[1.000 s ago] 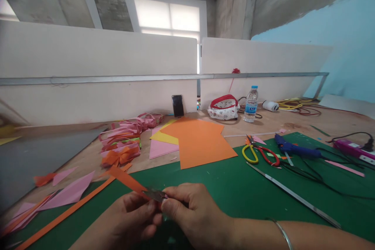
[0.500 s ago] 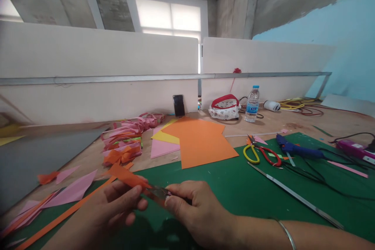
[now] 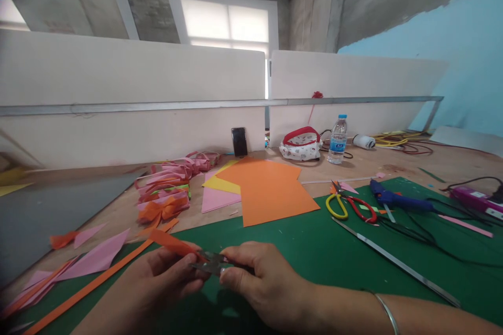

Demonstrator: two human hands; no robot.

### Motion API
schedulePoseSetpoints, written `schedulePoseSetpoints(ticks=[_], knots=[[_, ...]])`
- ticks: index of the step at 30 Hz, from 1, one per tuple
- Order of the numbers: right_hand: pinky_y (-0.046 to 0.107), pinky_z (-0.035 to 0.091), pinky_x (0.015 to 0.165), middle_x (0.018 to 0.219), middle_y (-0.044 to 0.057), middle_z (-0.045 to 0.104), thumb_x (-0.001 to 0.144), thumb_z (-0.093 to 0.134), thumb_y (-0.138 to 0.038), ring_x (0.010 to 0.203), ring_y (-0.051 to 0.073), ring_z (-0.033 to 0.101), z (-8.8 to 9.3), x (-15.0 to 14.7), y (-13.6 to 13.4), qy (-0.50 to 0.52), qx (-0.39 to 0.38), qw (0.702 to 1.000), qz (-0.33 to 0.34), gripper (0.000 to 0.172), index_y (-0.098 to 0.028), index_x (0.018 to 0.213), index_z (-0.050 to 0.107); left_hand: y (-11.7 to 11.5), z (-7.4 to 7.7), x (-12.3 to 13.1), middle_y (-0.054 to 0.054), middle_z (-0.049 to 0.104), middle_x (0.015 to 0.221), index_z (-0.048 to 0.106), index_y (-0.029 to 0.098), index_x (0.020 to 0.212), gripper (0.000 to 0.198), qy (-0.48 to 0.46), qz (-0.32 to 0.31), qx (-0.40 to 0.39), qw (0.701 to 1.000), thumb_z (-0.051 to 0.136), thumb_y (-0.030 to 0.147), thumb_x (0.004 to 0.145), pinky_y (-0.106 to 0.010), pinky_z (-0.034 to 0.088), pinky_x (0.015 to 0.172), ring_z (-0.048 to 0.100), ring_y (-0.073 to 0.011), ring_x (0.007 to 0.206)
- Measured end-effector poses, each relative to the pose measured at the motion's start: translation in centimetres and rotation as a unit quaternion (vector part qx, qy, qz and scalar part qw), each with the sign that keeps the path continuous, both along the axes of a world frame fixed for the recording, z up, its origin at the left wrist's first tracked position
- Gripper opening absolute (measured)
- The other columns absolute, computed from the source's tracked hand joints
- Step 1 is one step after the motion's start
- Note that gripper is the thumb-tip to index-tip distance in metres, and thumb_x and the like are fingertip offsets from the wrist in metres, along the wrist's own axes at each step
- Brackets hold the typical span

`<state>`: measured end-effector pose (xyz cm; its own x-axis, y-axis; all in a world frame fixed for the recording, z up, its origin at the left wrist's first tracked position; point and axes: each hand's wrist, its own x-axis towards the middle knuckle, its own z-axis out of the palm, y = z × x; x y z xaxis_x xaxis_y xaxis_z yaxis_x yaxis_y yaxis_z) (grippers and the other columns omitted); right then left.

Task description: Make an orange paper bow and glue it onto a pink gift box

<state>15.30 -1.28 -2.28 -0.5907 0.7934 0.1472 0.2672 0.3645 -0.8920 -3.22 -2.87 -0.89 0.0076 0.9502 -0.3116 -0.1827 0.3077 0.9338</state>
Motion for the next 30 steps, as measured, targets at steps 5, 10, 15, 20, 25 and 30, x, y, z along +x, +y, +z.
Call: schedulePoseSetpoints(ticks=[5, 10, 15, 20, 25, 30], knots=[[0.025, 0.036, 0.067, 0.081, 0.001, 0.056, 0.088, 0.05, -0.029, 0.076, 0.015, 0.049, 0.08, -0.08, 0.05, -0.01, -0.007, 1.0, -0.01, 0.024, -0.014, 0.093, 0.068, 0.06, -0.41, 0.19, -0.003, 0.071, 0.069, 0.069, 0.014, 0.071, 0.008, -0.011, 0.021, -0.005, 1.0, 0.072, 0.021, 0.07, -0.012, 0.049, 0.054, 0.062, -0.0079, 0.057], [0.023, 0.035, 0.065, 0.076, 0.0, 0.052, 0.088, 0.05, -0.028, 0.073, 0.013, 0.047, -0.05, -0.08, -0.08, -0.001, -0.006, 1.0, -0.016, 0.023, -0.013, 0.091, 0.068, -0.09, 0.03, 0.36, -0.003, 0.071, 0.069, 0.069, 0.013, 0.07, 0.003, -0.004, 0.03, 0.006, 1.0, 0.069, 0.015, 0.072, -0.014, 0.053, 0.059, 0.066, -0.0104, 0.063], [0.023, 0.034, 0.064, 0.072, -0.002, 0.049, 0.088, 0.05, -0.026, 0.07, 0.012, 0.046, 0.06, -0.05, -0.18, -0.006, -0.004, 1.0, -0.022, 0.023, -0.013, 0.091, 0.068, -0.24, 0.46, 0.6, -0.004, 0.072, 0.071, 0.069, 0.013, 0.07, 0.006, 0.002, 0.033, -0.008, 0.999, 0.066, 0.013, 0.075, -0.015, 0.054, 0.062, 0.067, -0.0111, 0.067], [0.022, 0.034, 0.064, 0.072, -0.002, 0.049, 0.088, 0.05, -0.025, 0.07, 0.011, 0.046, 0.06, -0.15, -0.16, -0.007, -0.003, 1.0, -0.028, 0.021, -0.014, 0.087, 0.068, -0.03, 0.22, 0.61, -0.003, 0.072, 0.069, 0.068, 0.012, 0.069, 0.008, -0.019, 0.031, -0.004, 0.999, 0.064, 0.01, 0.076, -0.015, 0.055, 0.062, 0.067, -0.0109, 0.065], [0.022, 0.034, 0.063, 0.071, -0.002, 0.048, 0.089, 0.05, -0.025, 0.069, 0.011, 0.045, -0.06, -0.19, -0.14, -0.003, 0.0, 0.999, -0.032, 0.021, -0.014, 0.088, 0.068, -0.16, 0.24, 0.51, -0.005, 0.072, 0.07, 0.068, 0.012, 0.069, 0.007, -0.018, 0.027, -0.003, 0.999, 0.065, 0.01, 0.075, -0.016, 0.055, 0.063, 0.068, -0.0118, 0.067], [0.022, 0.034, 0.063, 0.069, -0.002, 0.047, 0.089, 0.048, -0.025, 0.068, 0.011, 0.045, 0.14, -0.19, -0.22, -0.004, -0.001, 0.999, -0.032, 0.024, -0.013, 0.088, 0.068, 0.12, -0.28, 0.22, -0.005, 0.073, 0.072, 0.07, 0.012, 0.07, 0.004, -0.036, 0.016, -0.009, 0.999, 0.073, 0.015, 0.069, -0.017, 0.056, 0.065, 0.068, -0.0131, 0.069]])
